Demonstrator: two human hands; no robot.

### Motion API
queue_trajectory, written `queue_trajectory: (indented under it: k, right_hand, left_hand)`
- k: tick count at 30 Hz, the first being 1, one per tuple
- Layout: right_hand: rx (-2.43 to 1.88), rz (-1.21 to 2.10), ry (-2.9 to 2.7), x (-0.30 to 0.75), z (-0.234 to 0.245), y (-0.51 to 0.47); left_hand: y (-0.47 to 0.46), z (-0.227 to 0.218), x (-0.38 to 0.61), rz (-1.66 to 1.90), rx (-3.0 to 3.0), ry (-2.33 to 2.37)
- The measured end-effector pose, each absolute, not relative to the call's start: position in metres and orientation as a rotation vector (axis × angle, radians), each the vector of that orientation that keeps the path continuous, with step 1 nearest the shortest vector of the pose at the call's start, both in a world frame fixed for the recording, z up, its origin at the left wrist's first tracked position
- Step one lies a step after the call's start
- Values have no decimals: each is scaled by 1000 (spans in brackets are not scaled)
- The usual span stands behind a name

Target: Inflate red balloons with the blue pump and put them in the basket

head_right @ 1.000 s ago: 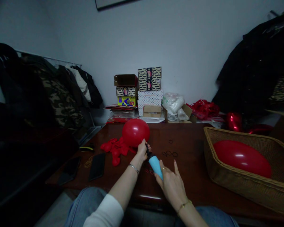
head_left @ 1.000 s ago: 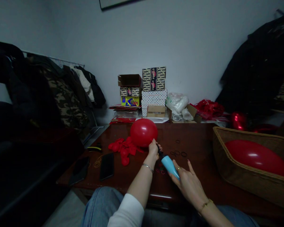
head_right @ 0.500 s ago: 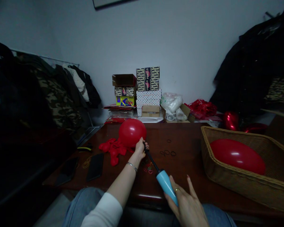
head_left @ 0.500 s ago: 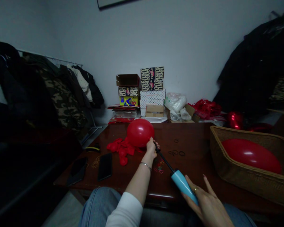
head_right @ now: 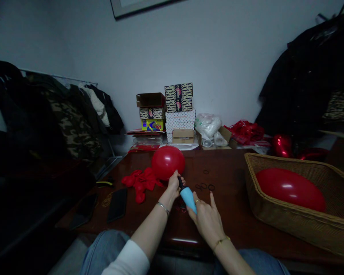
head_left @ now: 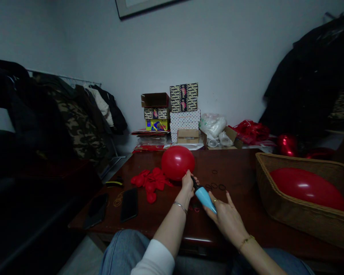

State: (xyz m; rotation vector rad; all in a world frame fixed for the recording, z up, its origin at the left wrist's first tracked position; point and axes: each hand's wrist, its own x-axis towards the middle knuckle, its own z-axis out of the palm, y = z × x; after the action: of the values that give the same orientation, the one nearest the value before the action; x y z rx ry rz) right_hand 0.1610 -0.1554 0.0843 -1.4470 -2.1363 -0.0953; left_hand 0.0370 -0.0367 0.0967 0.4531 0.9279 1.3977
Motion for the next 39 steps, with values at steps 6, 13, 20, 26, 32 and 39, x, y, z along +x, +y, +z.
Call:
queue_trajectory:
  k: [6, 13, 20, 26, 32, 39]
  right_hand:
    - [-1470, -69, -2132, 163, 76, -160]
    - [-1465, -45, -2123, 166, 78, -170]
    - [-1463, -45, -2110, 168, 75, -175]
    - [-1476, -21, -2112, 172, 68, -178]
    - [-1470, 56, -2112, 178, 65, -187]
    - [-1474, 88, -2131, 193, 57, -200]
  left_hand:
    - [-39, 93, 39, 1377, 402, 924]
    - [-34, 87, 43, 1390, 325, 895]
    - [-29, 80, 44, 1428, 313, 866]
    - [-26, 75, 47, 1416, 322, 841]
    - [-24, 70, 43, 1447, 306, 856]
    - [-19, 68, 28, 1437, 317, 861]
